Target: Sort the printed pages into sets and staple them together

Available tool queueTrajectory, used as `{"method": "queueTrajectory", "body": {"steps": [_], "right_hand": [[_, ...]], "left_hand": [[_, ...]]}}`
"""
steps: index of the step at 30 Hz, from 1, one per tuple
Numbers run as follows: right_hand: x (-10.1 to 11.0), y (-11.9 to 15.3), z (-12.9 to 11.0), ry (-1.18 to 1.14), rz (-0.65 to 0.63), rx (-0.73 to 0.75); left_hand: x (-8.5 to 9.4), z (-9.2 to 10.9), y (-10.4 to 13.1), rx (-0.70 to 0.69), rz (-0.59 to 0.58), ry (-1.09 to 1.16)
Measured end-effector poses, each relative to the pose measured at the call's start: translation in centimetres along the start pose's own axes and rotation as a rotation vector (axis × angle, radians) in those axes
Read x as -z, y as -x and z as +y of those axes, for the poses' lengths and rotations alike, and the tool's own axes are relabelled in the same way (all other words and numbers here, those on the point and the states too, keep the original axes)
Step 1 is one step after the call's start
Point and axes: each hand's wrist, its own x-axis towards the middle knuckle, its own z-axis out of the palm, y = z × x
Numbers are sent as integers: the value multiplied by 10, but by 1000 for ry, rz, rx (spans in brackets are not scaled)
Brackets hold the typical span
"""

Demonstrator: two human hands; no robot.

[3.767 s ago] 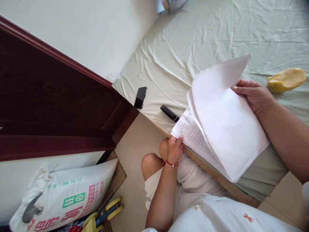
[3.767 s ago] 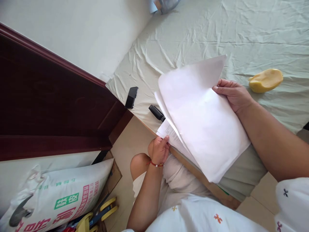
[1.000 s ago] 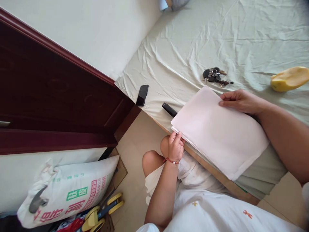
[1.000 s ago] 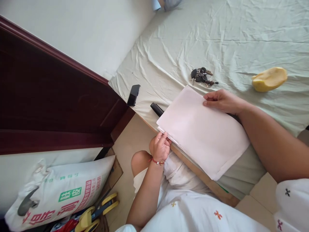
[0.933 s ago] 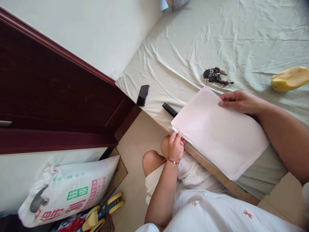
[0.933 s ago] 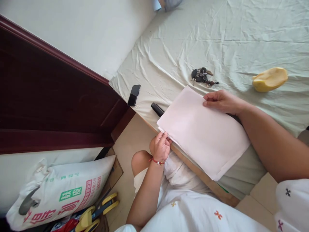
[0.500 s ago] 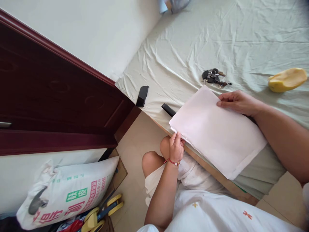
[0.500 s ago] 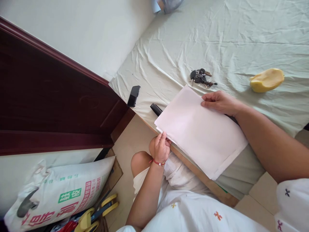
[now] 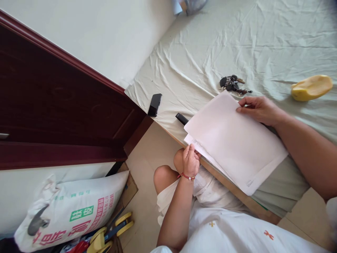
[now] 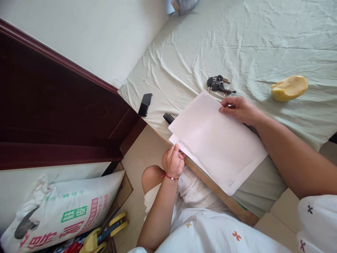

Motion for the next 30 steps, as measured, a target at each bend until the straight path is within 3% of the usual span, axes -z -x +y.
{"method": "queueTrajectory", "body": {"steps": [8, 16, 24, 30], "right_hand": [[4, 6, -12, -301, 171, -51], [4, 0, -2, -296, 113, -63], [-3, 5, -8, -240, 69, -47], [-3, 2, 0, -226, 52, -48]], "left_hand": [[-6, 1, 2, -45, 13, 97], [-6, -1, 1, -63, -18, -3], [-5, -1, 1, -42, -27, 27], [-5, -2, 4, -107, -46, -30]]}}
